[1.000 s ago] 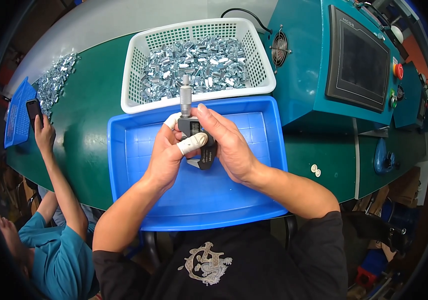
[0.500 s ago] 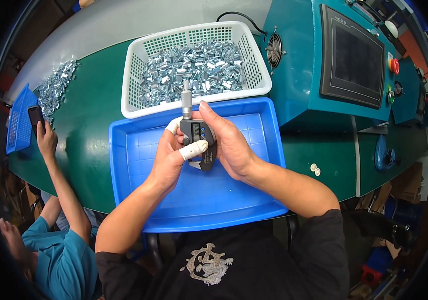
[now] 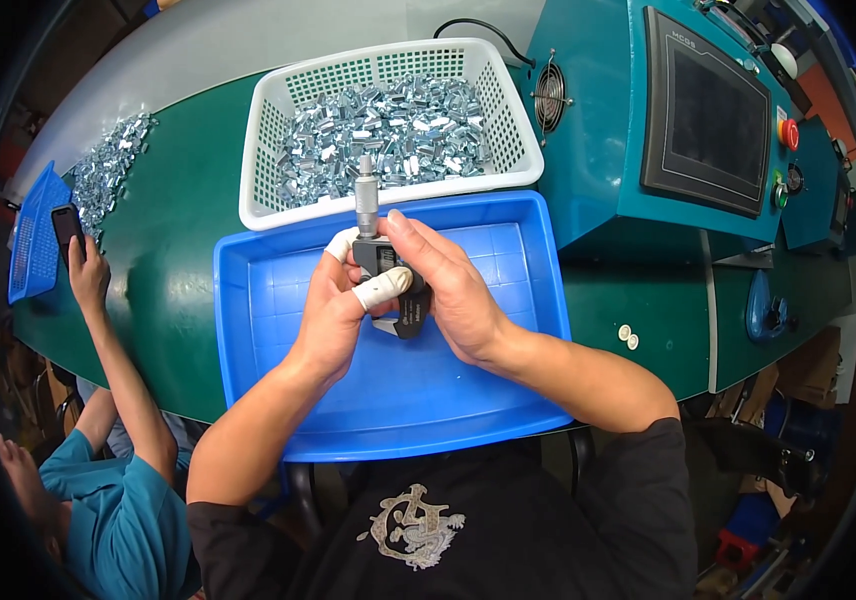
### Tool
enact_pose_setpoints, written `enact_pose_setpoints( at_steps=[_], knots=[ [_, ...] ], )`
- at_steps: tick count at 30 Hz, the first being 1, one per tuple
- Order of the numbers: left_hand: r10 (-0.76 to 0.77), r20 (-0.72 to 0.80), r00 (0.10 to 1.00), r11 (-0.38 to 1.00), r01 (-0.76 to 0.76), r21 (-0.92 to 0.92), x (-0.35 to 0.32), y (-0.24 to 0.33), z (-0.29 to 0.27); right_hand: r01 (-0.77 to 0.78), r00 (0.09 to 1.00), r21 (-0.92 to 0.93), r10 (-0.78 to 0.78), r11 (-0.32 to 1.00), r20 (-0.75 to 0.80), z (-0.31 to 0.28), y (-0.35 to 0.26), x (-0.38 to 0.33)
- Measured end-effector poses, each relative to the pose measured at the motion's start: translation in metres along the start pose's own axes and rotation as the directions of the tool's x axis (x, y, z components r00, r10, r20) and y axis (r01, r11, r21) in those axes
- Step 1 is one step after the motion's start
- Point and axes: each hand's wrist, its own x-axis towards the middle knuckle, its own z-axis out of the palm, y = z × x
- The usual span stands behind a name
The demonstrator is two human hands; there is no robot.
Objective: Using a digital micrometer to measure and inspect small metal components at an industrial workstation.
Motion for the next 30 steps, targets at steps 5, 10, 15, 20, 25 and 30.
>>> enact_pose_setpoints(
  at_steps=[5,10,15,20,25,30],
  knots=[
    [0.064,0.024,0.998,0.998,-0.064,-0.017,-0.001,0.002,0.001,0.001,1.000,-0.020,0.000,1.000,0.023,0.000,-0.003,0.000],
    [0.149,-0.007,0.989,0.988,-0.149,-0.031,0.003,0.004,-0.003,-0.055,0.998,-0.004,0.055,0.998,0.011,-0.004,-0.005,0.003],
    [0.094,0.035,0.995,0.993,-0.091,-0.075,0.009,0.018,-0.019,-0.137,0.986,0.018,0.135,0.990,0.097,-0.003,-0.005,0.003],
    [0.015,-0.026,1.000,0.999,-0.015,0.033,0.010,0.024,-0.024,-0.159,0.970,-0.140,0.181,0.977,0.160,-0.004,-0.005,0.001],
    [0.032,-0.126,0.991,0.999,-0.031,0.007,0.010,0.023,-0.024,-0.138,0.972,-0.158,0.164,0.978,0.166,-0.005,0.002,0.002],
    [0.009,-0.149,0.989,1.000,-0.006,0.018,0.009,0.025,-0.024,-0.116,0.969,-0.148,0.145,0.982,0.200,-0.003,0.001,0.000]
  ],
)
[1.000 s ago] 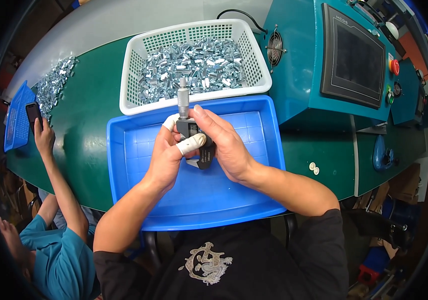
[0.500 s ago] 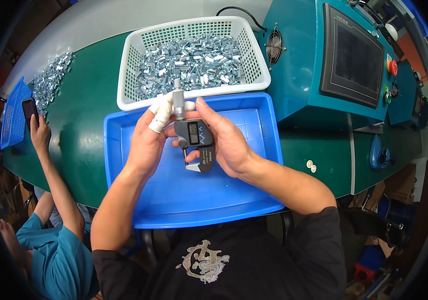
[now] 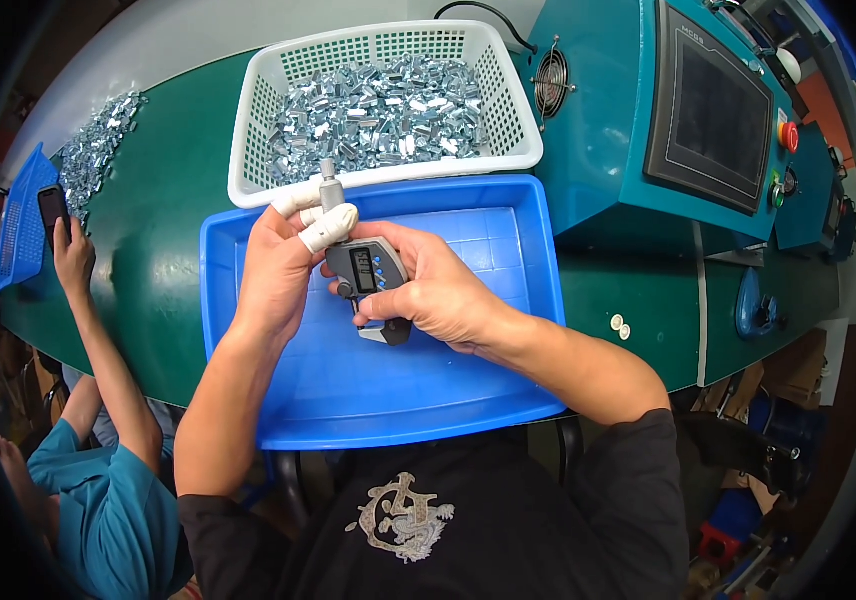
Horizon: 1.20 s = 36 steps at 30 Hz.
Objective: Using a digital micrometer to measure and inspect small metal components at an industrial workstation.
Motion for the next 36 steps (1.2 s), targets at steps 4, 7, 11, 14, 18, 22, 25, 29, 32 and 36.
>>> enact_pose_setpoints(
  at_steps=[4,7,11,14,18,22,25,29,32,36],
  knots=[
    [0.031,-0.022,0.999,0.999,-0.030,0.028,-0.001,-0.002,0.001,-0.024,1.000,0.013,0.023,1.000,0.010,0.002,-0.001,-0.002],
    [0.037,-0.026,0.999,0.999,-0.036,0.034,0.001,-0.004,0.000,-0.039,0.999,0.023,0.039,0.999,0.015,0.000,0.000,0.000],
    [0.028,-0.028,0.999,0.998,-0.026,0.063,-0.003,0.001,0.001,-0.029,1.000,0.035,0.029,0.999,0.005,0.004,-0.006,-0.004],
    [0.007,0.074,0.997,1.000,-0.006,-0.006,0.001,-0.002,-0.002,-0.035,0.999,0.083,0.035,0.996,0.006,-0.001,-0.006,-0.003],
    [-0.033,0.140,0.990,0.996,0.044,-0.076,0.000,-0.002,-0.002,-0.072,0.997,0.139,0.073,0.988,-0.001,-0.002,-0.007,-0.002],
    [-0.045,0.195,0.980,0.982,0.079,-0.171,0.003,0.000,-0.001,-0.056,0.998,0.176,0.061,0.983,-0.019,-0.003,-0.009,0.000],
    [-0.045,0.186,0.982,0.986,0.074,-0.149,0.005,0.002,0.000,-0.063,0.996,0.185,0.074,0.981,-0.055,-0.001,-0.013,0.002],
    [-0.043,0.130,0.991,0.990,0.059,-0.127,0.008,-0.003,-0.002,-0.020,1.000,0.161,0.022,0.987,-0.013,-0.002,-0.015,-0.001],
    [-0.052,0.097,0.994,0.995,0.060,-0.080,0.006,-0.012,-0.007,0.049,0.998,0.202,-0.040,0.978,-0.046,0.004,-0.021,-0.004],
    [-0.050,0.143,0.988,0.999,0.051,-0.004,-0.005,-0.019,-0.008,0.098,0.989,0.161,-0.079,0.982,-0.126,0.007,-0.019,0.000]
  ],
)
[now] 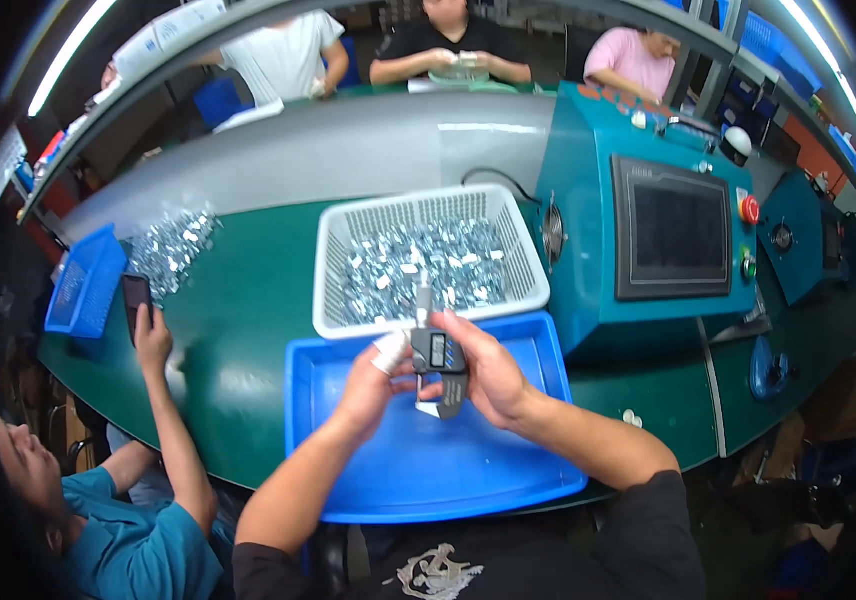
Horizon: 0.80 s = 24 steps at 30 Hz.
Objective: Using a digital micrometer to measure and inspect small metal components at an industrial workstation.
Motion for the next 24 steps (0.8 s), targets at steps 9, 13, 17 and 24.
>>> enact_pose_setpoints(
  at_steps=[9,13,17,24],
  knots=[
    [0.121,0.091,0.988,0.972,-0.137,0.191,-0.010,0.011,0.012,-0.011,0.997,-0.105,0.003,0.994,-0.072,0.001,0.004,0.005],
    [0.156,0.088,0.984,0.982,-0.165,0.095,-0.010,0.007,0.018,0.081,0.995,-0.010,-0.081,0.997,-0.066,0.003,0.002,-0.015],
    [0.074,0.141,0.987,0.997,-0.076,0.008,-0.019,0.010,0.039,0.179,0.976,-0.019,-0.180,0.984,-0.124,-0.011,-0.003,-0.049],
    [0.019,0.082,0.996,0.997,-0.012,-0.081,-0.029,0.015,0.037,0.216,0.917,-0.371,-0.318,0.903,-0.240,-0.047,-0.041,-0.141]
  ],
)
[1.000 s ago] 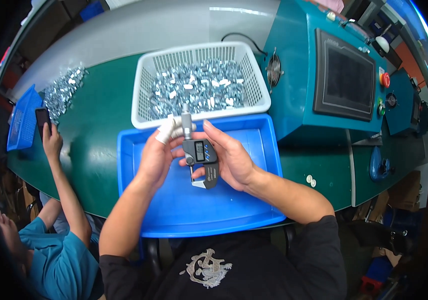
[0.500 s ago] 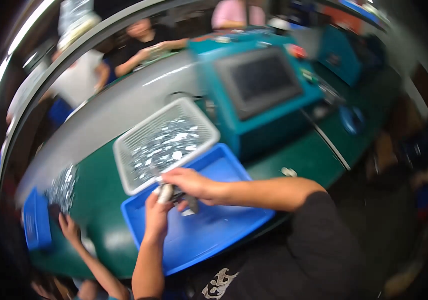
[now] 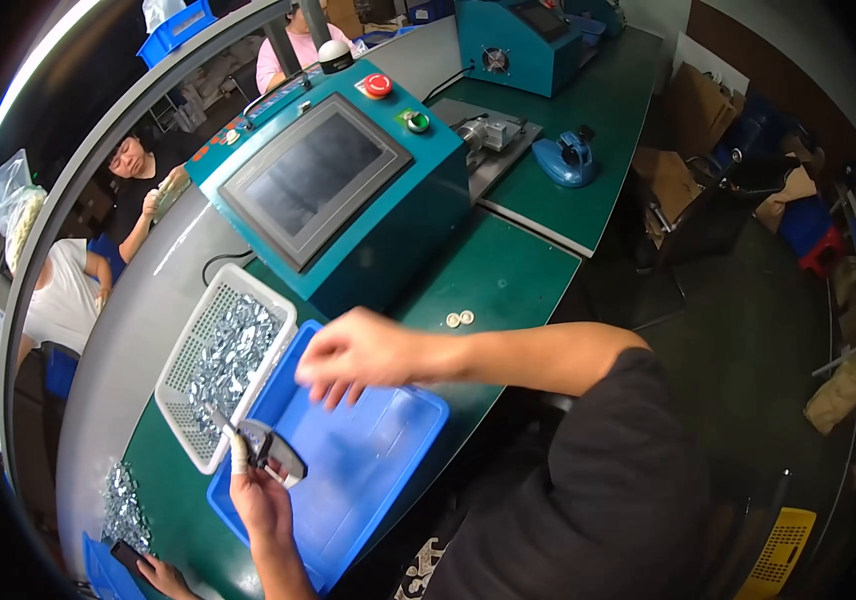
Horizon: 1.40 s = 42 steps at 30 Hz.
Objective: Using a digital micrometer to measure and inspect small metal components at an industrial workstation.
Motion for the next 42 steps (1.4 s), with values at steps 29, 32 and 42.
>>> enact_pose_setpoints(
  at_steps=[29,32,42],
  knots=[
    [-0.071,-0.186,0.980,0.995,0.083,0.056,-0.022,-0.007,0.016,-0.732,0.095,-0.554,-0.744,0.398,-0.661,-0.429,0.093,-0.101],
    [-0.076,-0.200,0.977,0.993,0.093,0.078,-0.026,-0.004,0.020,-0.783,0.033,-0.484,-0.750,0.392,-0.660,-0.417,0.090,-0.094],
    [-0.083,-0.190,0.978,0.990,0.102,0.093,-0.038,-0.003,0.003,-0.264,0.332,-0.833,-0.765,0.486,-0.552,-0.303,0.029,-0.118]
  ],
)
